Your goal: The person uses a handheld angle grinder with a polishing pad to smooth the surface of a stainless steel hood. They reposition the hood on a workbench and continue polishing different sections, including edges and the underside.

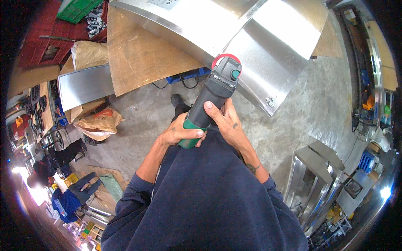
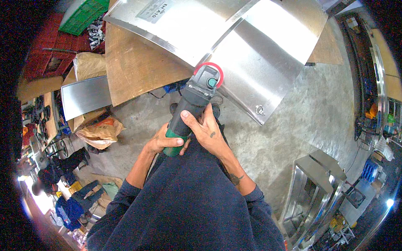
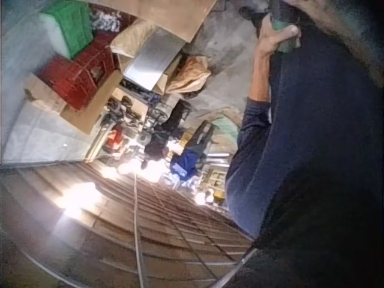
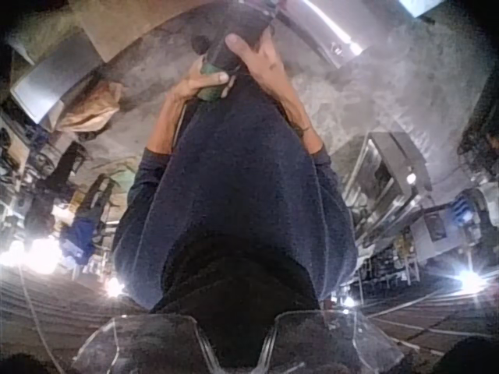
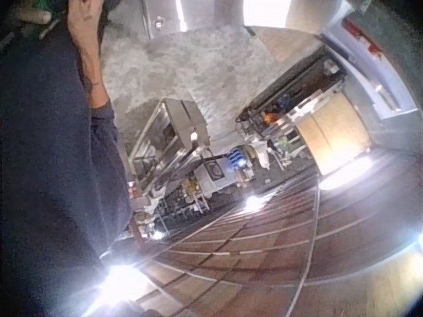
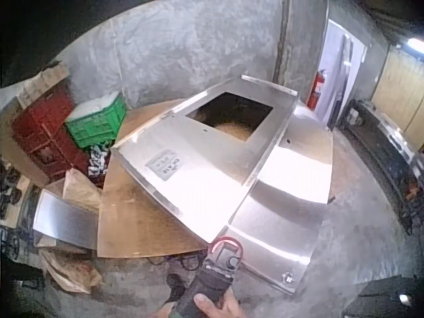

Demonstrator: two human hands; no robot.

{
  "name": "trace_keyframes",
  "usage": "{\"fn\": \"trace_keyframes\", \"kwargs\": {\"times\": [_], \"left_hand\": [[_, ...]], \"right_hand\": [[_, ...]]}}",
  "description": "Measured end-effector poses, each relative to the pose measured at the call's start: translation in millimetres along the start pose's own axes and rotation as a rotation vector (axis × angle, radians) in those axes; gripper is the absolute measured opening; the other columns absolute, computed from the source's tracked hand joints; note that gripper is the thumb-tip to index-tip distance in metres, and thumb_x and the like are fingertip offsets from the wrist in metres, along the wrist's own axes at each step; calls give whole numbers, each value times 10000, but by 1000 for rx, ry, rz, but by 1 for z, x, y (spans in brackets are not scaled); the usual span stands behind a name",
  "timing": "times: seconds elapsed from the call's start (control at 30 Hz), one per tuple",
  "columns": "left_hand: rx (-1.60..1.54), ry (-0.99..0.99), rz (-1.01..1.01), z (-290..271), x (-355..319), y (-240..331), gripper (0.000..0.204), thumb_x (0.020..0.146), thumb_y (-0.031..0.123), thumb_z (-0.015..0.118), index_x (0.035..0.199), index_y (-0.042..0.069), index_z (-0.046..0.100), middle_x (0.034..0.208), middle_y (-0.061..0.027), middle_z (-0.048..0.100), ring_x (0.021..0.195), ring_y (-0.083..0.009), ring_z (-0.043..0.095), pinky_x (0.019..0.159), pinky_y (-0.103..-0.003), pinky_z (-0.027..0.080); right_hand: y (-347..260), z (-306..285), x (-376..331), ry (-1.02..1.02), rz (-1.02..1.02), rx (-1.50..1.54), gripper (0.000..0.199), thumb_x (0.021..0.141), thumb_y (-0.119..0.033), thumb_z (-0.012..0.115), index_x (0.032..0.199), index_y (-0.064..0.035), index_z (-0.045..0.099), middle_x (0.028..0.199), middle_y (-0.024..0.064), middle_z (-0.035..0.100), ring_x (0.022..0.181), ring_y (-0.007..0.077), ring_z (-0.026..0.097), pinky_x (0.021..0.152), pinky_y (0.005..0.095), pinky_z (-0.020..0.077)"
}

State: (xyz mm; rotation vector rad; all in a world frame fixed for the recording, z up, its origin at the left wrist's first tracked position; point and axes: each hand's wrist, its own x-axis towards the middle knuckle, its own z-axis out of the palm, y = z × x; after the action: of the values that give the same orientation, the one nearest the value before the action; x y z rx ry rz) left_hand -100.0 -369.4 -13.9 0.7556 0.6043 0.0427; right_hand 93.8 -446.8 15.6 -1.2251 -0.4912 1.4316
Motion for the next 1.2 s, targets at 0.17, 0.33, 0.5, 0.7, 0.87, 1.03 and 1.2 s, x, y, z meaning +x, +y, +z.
{"fn": "trace_keyframes", "kwargs": {"times": [0.17, 0.33, 0.5, 0.7, 0.87, 1.03, 1.2], "left_hand": [[12, 6, 9, 5, -4, 6, 552, 870, 318, 895, 1209, -10, 608, 929, -125, 707, 742, -221, 736, 654, -370, 613], [64, -10, 28, 4, -7, 4, 533, 875, 306, 894, 1209, -1, 612, 940, -117, 709, 736, -215, 735, 654, -357, 604], [77, -29, 2, 9, -4, 11, 537, 880, 285, 898, 1223, -2, 601, 946, -117, 710, 743, -213, 736, 657, -354, 604], [-45, 12, -9, 14, 6, -1, 523, 884, 285, 903, 1206, -4, 609, 946, -124, 712, 763, -214, 736, 670, -371, 626], [-59, 31, 9, 12, 5, -6, 509, 894, 288, 890, 1204, -8, 615, 939, -132, 710, 749, -221, 736, 660, -378, 624], [-64, 46, 31, 11, 5, -8, 515, 896, 298, 884, 1210, -8, 614, 928, -133, 707, 726, -225, 732, 648, -378, 616], [-63, 23, 35, 7, 4, -7, 510, 907, 314, 873, 1207, -7, 614, 925, -131, 703, 729, -221, 727, 642, -374, 611]], "right_hand": [[-1, 2, -2, -10, -24, 26, 732, 1083, -319, 753, 1584, 30, 348, 1472, 197, 590, 1381, 267, 576, 1197, 431, 448], [-2, 3, -4, -48, -67, 60, 725, 1076, -304, 762, 1580, 24, 357, 1474, 186, 581, 1380, 270, 572, 1198, 428, 448], [5, 2, -10, 39, -127, -5, 646, 1100, -365, 703, 1538, 28, 435, 1378, 180, 680, 1280, 277, 675, 1146, 449, 526], [17, -16, 0, 31, -69, -11, 669, 1095, -384, 714, 1542, 22, 426, 1394, 179, 652, 1292, 263, 649, 1149, 432, 509], [11, -13, 2, -19, -7, 77, 749, 1084, -377, 745, 1587, 25, 363, 1448, 191, 598, 1320, 251, 612, 1142, 404, 495], [14, -11, 4, -4, -15, 43, 754, 1084, -387, 744, 1583, 30, 363, 1454, 208, 593, 1332, 257, 607, 1148, 408, 494], [13, -9, 6, 6, -34, -3, 753, 1081, -406, 744, 1576, 25, 375, 1455, 214, 591, 1349, 269, 594, 1153, 420, 488]]}}
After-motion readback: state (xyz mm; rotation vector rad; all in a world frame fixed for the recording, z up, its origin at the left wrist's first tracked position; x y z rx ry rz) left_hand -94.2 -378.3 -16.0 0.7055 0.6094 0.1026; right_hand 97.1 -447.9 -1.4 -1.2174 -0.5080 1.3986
